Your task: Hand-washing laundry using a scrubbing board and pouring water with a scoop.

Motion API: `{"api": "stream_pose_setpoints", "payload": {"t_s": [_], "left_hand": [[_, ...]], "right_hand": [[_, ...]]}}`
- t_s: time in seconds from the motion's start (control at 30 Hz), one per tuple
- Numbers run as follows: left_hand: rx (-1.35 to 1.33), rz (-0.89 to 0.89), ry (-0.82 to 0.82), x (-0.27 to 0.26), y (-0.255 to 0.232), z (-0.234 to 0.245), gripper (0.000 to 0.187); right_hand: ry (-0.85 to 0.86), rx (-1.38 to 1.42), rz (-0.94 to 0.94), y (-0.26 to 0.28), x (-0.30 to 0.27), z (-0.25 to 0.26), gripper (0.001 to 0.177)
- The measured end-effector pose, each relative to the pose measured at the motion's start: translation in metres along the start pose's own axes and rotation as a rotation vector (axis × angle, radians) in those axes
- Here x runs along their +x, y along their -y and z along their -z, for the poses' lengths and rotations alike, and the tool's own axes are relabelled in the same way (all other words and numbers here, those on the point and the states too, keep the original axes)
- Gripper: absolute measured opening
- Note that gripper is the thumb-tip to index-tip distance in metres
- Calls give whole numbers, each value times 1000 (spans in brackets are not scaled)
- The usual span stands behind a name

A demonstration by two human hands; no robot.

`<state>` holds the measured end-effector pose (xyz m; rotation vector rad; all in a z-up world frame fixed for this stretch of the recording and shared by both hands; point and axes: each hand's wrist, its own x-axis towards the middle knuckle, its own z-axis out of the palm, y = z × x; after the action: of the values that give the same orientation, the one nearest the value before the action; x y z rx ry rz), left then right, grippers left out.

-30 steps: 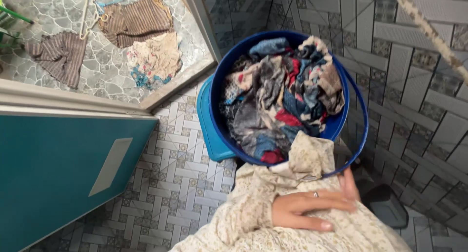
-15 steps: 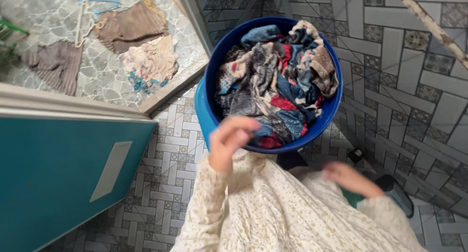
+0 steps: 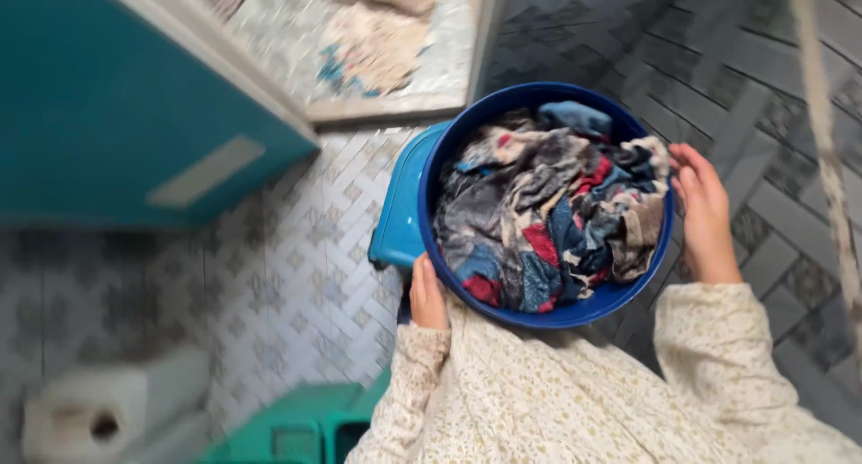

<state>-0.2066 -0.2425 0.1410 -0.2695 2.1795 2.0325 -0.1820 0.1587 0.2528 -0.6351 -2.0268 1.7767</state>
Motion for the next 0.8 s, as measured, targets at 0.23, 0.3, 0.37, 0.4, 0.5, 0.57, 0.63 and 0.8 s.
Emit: {"api": "stream_pose_setpoints", "payload": {"t_s": [0.23,0.3,0.37,0.4,0.5,0.57,0.63,0.8], "left_hand": [[408,-31,-161,-51,-29,-6,44],[438,-77,-234,-57,-25,-8,44],[474,-137,-288,-51,-21,-10,44],[408,-230,-318,-42,-19,-12,45],[182,-256,-296,-6,-12,-22,46],[21,-194,-235,14,-16,-27,50],[76,-132,-141,26,-32,-29,57],[57,3,-67,53,-43,-31,55]], "right_hand": [[322,-195,-101,2,83,-25,44],[408,-221,-57,9,97,-33,44],[471,-240,-9,14,108,-40,43],[494,-247,-32,15,113,-42,43],[484,-292,-133,9,133,-45,40],[441,-328,-209,10,142,-49,40],[424,-443,-334,18,145,-59,45],[510,-428,-362,25,149,-65,39]]}}
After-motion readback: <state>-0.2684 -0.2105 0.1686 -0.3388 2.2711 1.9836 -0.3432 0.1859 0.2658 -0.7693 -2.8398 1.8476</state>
